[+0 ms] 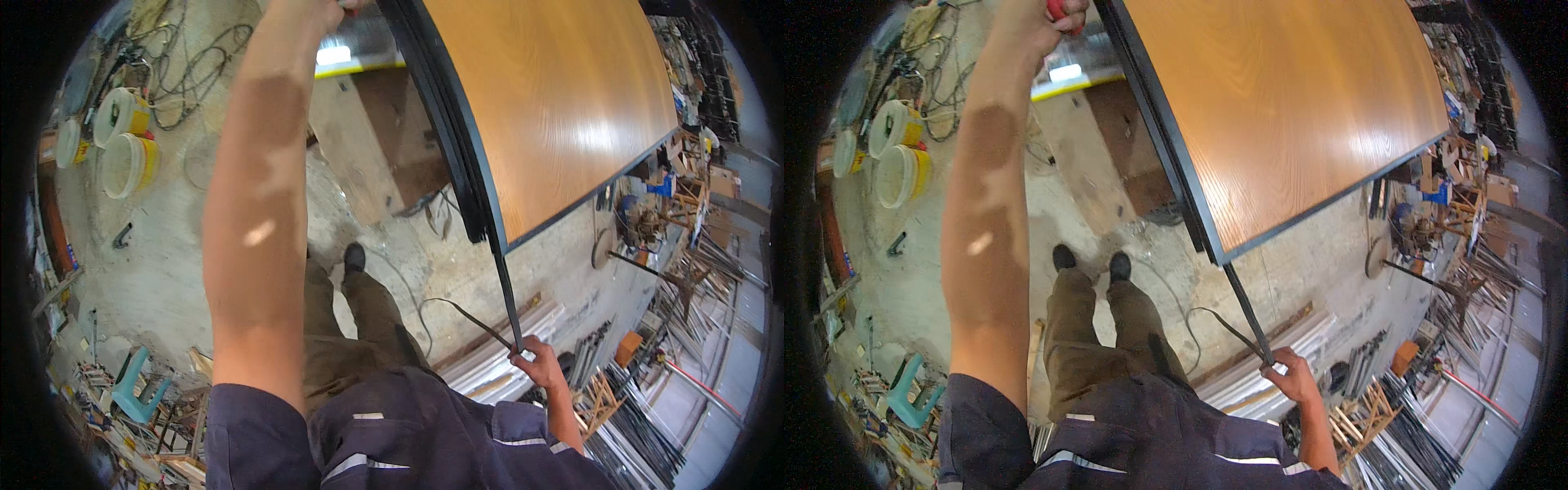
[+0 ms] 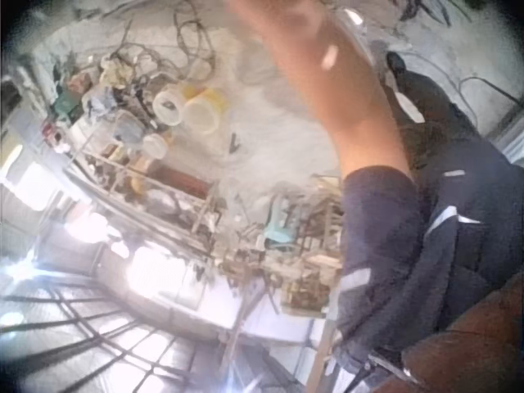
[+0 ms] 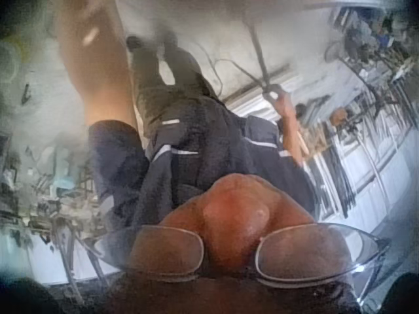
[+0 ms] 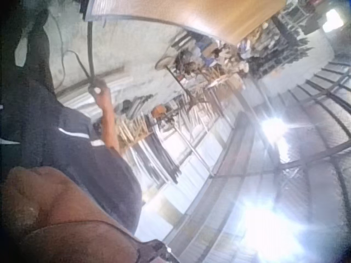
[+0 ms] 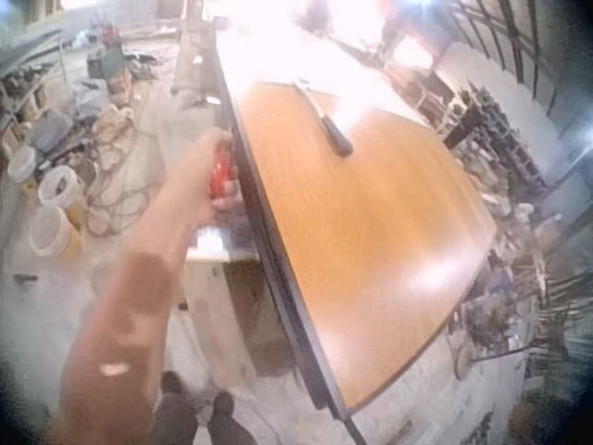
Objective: The person measures and cuts a black rubber strip to fit the curved edge of a wooden panel, then presses the strip into a groove along the panel's edge. The person uses red-handled scissors to trim excess material and adjusts the strip by hand to ensure a snug fit.
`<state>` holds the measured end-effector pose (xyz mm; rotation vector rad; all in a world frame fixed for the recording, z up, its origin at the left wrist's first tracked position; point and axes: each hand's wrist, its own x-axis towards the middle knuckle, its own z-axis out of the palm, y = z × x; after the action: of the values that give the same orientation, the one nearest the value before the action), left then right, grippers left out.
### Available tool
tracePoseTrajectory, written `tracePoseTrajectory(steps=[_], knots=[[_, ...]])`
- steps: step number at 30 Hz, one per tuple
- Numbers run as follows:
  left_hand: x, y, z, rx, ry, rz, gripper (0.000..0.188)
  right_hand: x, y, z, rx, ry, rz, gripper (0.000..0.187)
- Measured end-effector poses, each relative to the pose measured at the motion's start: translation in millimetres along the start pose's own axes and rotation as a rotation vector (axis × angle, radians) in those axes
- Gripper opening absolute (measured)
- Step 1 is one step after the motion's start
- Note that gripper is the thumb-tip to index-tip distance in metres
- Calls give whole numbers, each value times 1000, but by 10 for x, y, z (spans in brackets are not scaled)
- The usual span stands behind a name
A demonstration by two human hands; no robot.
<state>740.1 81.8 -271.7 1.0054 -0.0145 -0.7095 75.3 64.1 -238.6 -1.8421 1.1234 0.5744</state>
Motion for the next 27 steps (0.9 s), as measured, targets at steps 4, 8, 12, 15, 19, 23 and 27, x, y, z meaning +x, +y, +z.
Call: tracePoseTrajectory(steps=[4,8,12,15,19,23,27], knots=[[443,292,-4,88,55,-50,27,131,-259,14,-12,16,-16,23],[1013,516,-162,22,-14,-56,29,323,-732,-88,4,8,-23,29],[1547,810,-163,39,20,-72,29,388,-1085,-37,-22,50,55,35],[1803,1086,-124,13,51,-122,31,393,-1372,85,-108,38,209,28],[2301,1443,-292,31,-24,-45,37,550,-1685,154,-89,93,217,24],[2679,1723,-233,60,2,-42,37,708,-2152,139,-51,220,283,23],[3058,1844,-248,0,0,-23,33,809,-2377,102,-113,326,299,26]])
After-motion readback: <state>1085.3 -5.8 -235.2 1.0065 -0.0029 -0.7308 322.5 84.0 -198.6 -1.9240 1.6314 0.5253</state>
